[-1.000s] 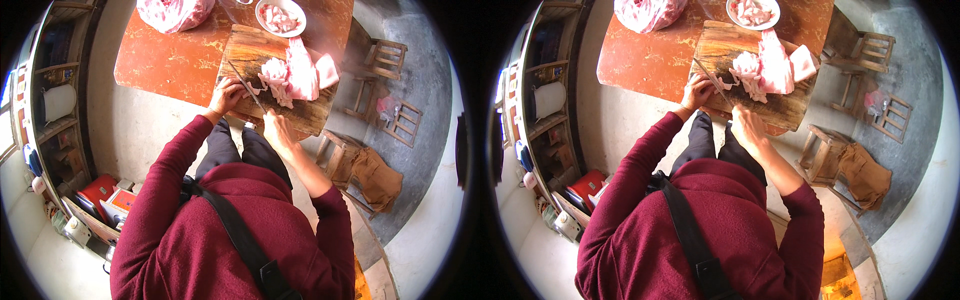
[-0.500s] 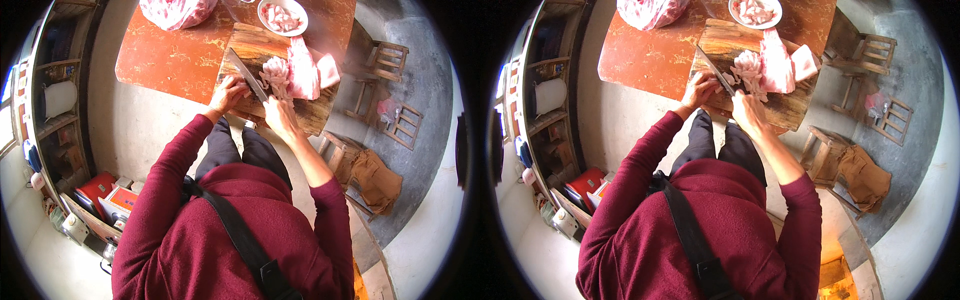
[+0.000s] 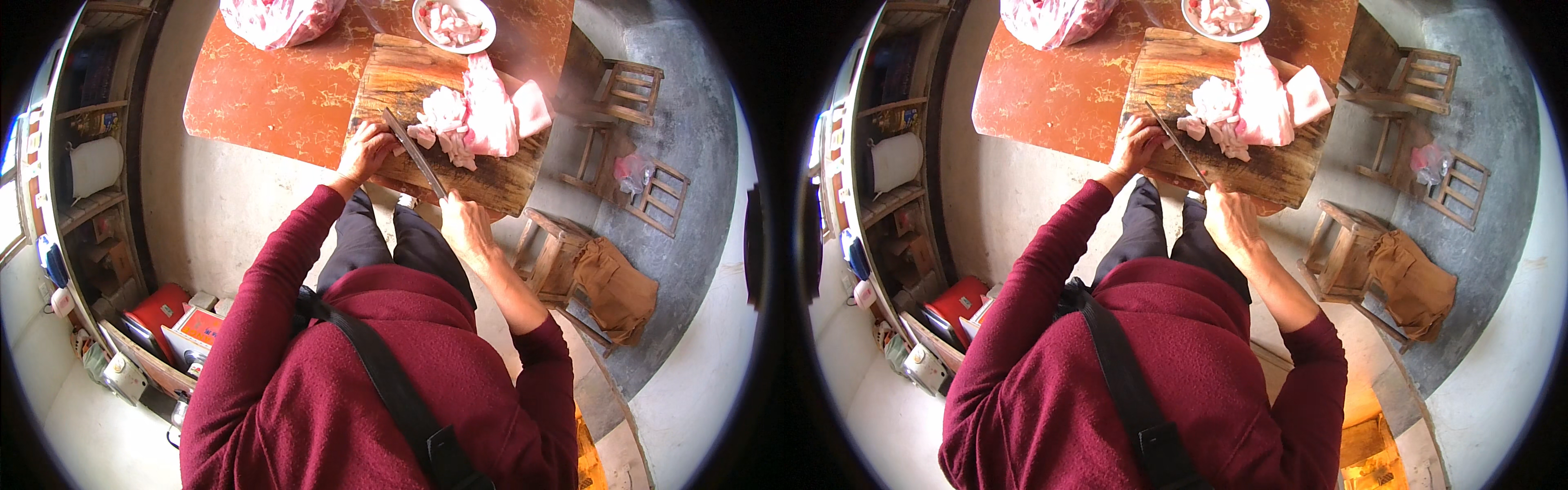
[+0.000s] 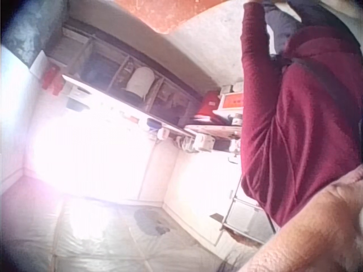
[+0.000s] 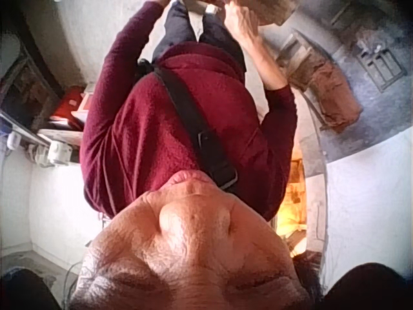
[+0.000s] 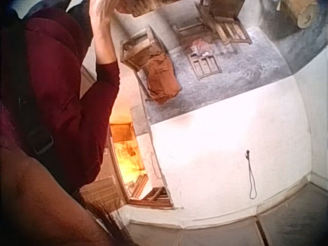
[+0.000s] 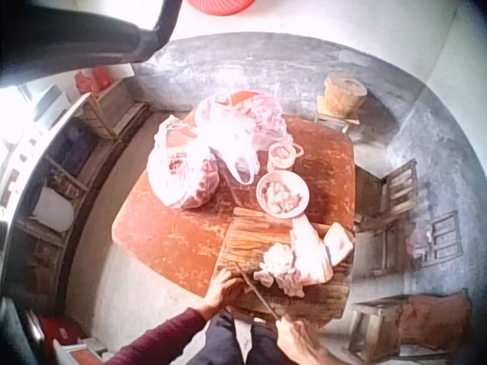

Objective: The person slices a large piece of raw pork belly into thin strips using a cleaver on a wooden cutting board. The person holds the meat with the left hand and chops with the right hand, periodically moving the cut pieces aside on the board.

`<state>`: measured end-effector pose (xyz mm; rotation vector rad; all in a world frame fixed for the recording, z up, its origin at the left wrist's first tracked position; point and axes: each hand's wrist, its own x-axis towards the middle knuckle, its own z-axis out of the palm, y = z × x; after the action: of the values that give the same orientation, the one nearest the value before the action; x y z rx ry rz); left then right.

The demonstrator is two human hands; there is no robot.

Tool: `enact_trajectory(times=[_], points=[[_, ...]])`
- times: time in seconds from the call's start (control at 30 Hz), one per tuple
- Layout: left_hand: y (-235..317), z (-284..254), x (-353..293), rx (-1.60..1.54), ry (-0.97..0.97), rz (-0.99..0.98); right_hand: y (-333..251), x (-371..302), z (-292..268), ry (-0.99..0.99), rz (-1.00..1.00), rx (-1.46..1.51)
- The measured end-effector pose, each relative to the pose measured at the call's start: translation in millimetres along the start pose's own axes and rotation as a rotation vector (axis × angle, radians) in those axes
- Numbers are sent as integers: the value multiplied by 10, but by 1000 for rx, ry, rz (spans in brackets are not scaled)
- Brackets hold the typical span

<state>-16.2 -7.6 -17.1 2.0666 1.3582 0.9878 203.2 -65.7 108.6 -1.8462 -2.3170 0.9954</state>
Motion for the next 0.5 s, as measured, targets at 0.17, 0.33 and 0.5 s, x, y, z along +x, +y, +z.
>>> enact_trajectory(times=[0.17,0.33,0.5], points=[[7,-8,8,-51,23,-24,-72,84,-14,-48,39,25],[8,-12,22,-83,61,-35,-169,224,-16,-59,93,51],[21,-30,38,-112,86,-36,-210,485,86,-50,29,101]])
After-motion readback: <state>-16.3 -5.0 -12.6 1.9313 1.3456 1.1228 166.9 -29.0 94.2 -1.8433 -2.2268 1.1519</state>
